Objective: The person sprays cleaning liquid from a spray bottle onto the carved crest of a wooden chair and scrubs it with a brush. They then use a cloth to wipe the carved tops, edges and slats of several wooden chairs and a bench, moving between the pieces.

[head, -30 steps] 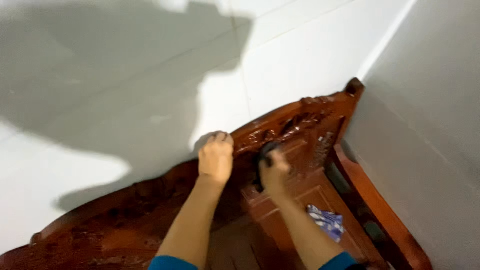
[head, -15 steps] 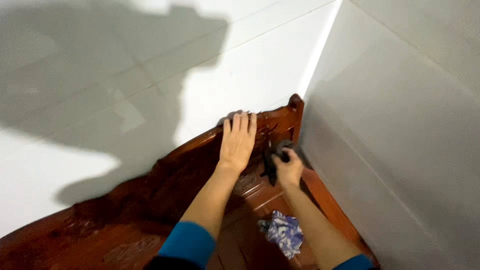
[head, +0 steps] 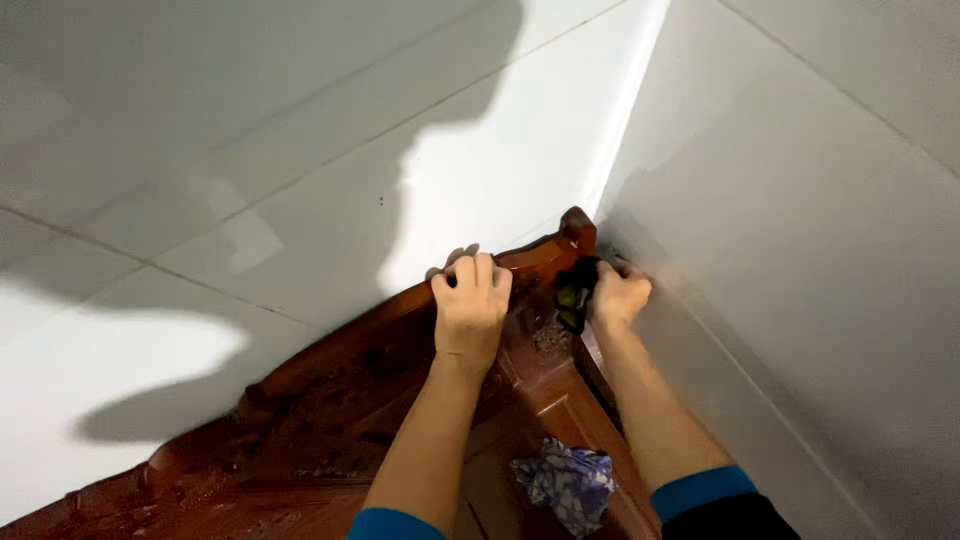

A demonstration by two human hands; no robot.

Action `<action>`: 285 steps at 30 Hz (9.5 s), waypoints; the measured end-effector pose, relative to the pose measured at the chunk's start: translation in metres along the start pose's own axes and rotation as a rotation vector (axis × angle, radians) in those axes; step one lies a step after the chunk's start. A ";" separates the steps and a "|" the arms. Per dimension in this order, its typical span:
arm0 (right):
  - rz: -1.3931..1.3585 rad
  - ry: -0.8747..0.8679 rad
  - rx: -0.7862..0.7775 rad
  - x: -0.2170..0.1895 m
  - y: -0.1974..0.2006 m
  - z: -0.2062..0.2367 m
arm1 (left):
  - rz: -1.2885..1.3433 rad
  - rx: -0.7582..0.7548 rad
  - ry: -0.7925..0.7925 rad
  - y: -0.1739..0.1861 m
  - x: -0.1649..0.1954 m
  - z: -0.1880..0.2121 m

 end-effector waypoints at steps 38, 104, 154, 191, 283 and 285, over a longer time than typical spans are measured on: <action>0.624 0.612 -0.592 -0.061 -0.057 0.059 | -0.089 -0.072 0.108 -0.012 0.006 -0.014; 0.485 0.692 -0.347 0.009 0.029 0.080 | -0.202 -0.114 0.026 -0.030 0.017 0.009; 0.981 0.803 -1.126 0.270 0.051 0.129 | 0.887 -0.654 -0.143 -0.236 0.302 0.261; 0.907 0.834 -1.113 0.228 0.040 0.110 | 0.477 -0.209 -0.403 -0.226 0.272 0.211; 0.700 0.922 -0.764 0.219 0.076 0.102 | 0.457 -0.525 -0.432 -0.224 0.284 0.251; 0.640 0.966 -0.685 0.191 0.052 0.091 | 0.457 -0.360 -0.325 -0.219 0.257 0.217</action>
Point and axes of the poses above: each hand's wrist, its own z-axis away from the middle knuckle, its own y-axis out of the back of the hand, x = y × z, the point moved 10 cm from there along -z, towards the middle knuckle, and after that the axes turned 14 degrees about y, right-handed, at the moved point
